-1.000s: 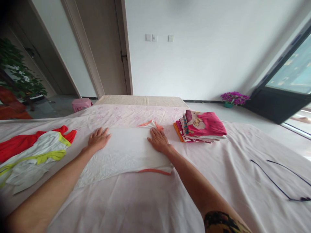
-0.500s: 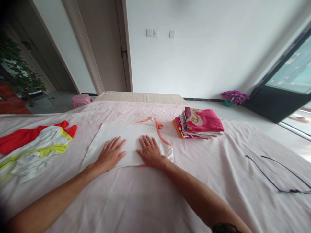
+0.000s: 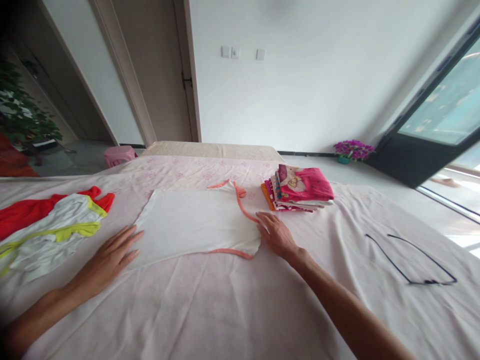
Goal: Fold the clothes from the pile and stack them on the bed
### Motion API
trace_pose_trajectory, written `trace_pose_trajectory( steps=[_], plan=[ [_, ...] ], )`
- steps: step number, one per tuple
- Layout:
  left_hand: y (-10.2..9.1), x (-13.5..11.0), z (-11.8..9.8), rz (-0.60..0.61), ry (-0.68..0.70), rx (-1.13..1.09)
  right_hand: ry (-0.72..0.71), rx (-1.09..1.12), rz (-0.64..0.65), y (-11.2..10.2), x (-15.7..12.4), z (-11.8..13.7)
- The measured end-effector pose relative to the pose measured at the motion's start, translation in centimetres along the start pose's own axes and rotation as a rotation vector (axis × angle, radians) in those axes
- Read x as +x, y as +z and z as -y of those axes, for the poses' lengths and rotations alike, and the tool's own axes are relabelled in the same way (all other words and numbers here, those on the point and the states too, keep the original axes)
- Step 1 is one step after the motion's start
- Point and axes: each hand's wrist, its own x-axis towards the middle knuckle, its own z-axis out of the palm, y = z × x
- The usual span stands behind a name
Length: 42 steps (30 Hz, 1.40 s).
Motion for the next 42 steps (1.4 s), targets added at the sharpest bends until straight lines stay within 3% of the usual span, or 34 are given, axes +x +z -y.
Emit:
trace_pose_trajectory(
  steps=[3, 7, 14, 19, 22, 25, 29, 34, 39, 42],
  plan=[
    [-0.7, -0.3, -0.6, -0.037, 0.029, -0.086, 0.212, 0.067, 0.013, -1.2, -1.6, 0.3],
    [-1.9, 0.5, -4.5, -0.01, 0.163, -0.214, 0.446, 0.122, 0.053, -1.0, -1.5, 1.1],
    [-1.6, 4.1, -17.0, 0.045, 0.476, -0.431, 0.499, 0.104, 0.102, -0.2, 1.6, 2.1],
    [0.0, 7.1, -26.4, 0.129, 0.46, -0.384, 0.454, 0.196, 0.135, -0.2, 3.0, 1.1],
    [1.2, 9.0, -29.8, 0.195, 0.397, -0.214, 0.46, 0.258, 0.161, -0.1, 3.5, 0.3],
    [2.6, 10.1, -31.1, 0.209, 0.399, -0.099, 0.493, 0.28, 0.151, 0.0, 3.6, -0.4],
    [3.5, 9.9, -31.0, 0.184, 0.427, -0.094, 0.522, 0.286, 0.155, 0.0, 3.7, -1.1],
    [2.8, 9.7, -31.3, 0.172, 0.364, -0.169, 0.559, 0.342, 0.146, 0.0, 3.7, -0.8],
    [2.4, 10.6, -31.6, 0.188, 0.461, -0.116, 0.579, 0.426, 0.108, 0.0, 4.2, -0.1],
    [2.4, 10.8, -31.3, 0.186, 0.412, -0.164, 0.553, 0.482, 0.07, -0.2, 5.3, 0.8]
  ],
)
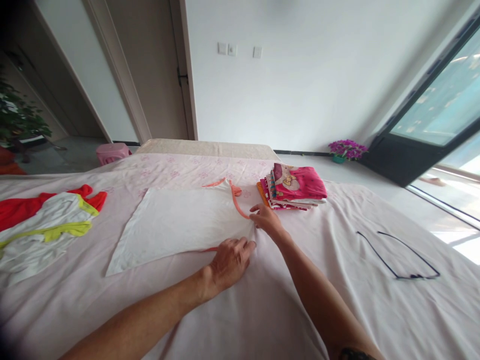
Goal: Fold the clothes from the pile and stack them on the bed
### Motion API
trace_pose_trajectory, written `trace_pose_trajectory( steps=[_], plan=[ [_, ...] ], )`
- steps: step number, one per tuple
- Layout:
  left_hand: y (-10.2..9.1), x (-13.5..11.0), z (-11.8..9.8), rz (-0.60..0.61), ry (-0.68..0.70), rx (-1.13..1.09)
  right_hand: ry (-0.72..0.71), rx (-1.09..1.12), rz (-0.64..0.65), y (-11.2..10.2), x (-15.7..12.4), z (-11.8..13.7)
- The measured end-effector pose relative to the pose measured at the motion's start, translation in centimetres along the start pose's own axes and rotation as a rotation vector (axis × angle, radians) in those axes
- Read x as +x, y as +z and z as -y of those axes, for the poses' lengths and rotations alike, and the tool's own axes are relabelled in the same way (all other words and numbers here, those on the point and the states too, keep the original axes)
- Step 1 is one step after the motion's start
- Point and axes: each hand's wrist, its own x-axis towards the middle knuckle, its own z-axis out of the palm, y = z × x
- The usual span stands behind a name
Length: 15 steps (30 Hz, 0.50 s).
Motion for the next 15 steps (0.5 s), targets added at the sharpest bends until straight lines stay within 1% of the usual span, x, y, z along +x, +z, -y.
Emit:
trace_pose_trajectory(
  steps=[3, 4, 6, 8, 9, 10, 12, 14, 15],
  plan=[
    [-0.3, -0.7, 0.8, -0.037, -0.11, -0.117, -0.047, 0.084, 0.032, 1.0, 0.4, 2.3],
    [-0.5, -1.1, 1.1, -0.045, -0.144, -0.153, -0.059, 0.122, 0.07, 1.5, 0.4, 3.1],
    [-1.0, -2.0, 2.1, -0.043, -0.205, -0.205, -0.063, 0.218, 0.195, 2.7, 0.1, 4.4],
    [-1.5, -3.2, 3.2, -0.009, -0.264, -0.221, -0.065, 0.32, 0.307, 3.8, -0.3, 4.9],
    [-1.8, -3.9, 3.7, 0.013, -0.288, -0.22, -0.078, 0.358, 0.322, 4.1, -0.5, 4.9],
    [-2.1, -4.8, 4.3, 0.03, -0.3, -0.219, -0.107, 0.37, 0.302, 4.2, -0.8, 4.7],
    [-2.7, -6.7, 5.5, 0.028, -0.294, -0.223, -0.211, 0.3, 0.185, 4.0, -1.5, 3.9],
    [-3.4, -9.0, 6.9, -0.004, -0.265, -0.207, -0.312, 0.134, 0.083, 3.3, -2.5, 3.1],
    [-3.8, -10.3, 7.6, -0.018, -0.249, -0.181, -0.343, 0.039, 0.063, 2.9, -3.2, 2.8]
  ],
)
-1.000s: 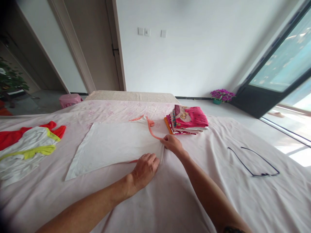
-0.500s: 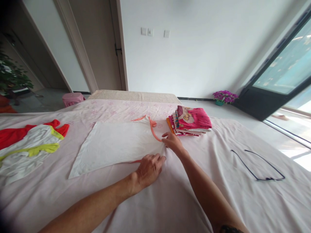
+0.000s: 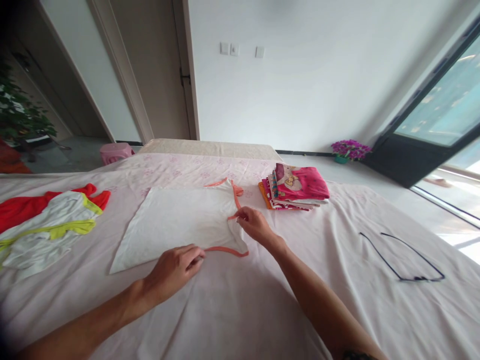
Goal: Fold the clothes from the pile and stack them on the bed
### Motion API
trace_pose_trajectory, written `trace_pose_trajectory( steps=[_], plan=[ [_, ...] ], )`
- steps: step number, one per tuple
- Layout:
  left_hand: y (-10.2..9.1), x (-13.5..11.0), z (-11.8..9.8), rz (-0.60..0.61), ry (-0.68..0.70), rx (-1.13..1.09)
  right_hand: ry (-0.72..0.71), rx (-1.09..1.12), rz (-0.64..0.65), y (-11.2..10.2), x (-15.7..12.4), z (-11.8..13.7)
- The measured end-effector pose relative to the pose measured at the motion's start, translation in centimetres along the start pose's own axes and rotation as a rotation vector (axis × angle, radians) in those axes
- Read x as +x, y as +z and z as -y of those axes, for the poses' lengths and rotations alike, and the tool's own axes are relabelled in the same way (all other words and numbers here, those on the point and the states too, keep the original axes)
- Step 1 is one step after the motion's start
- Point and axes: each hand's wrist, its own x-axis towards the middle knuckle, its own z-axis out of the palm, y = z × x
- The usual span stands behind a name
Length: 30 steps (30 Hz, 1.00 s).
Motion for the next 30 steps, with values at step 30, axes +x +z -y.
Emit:
trace_pose_trajectory(
  steps=[30],
  plan=[
    [-6.2, -12.6, 15.5, -0.101, -0.114, 0.294, -0.618, -0.395, 0.238, -0.4, -5.8, -0.2]
  ],
)
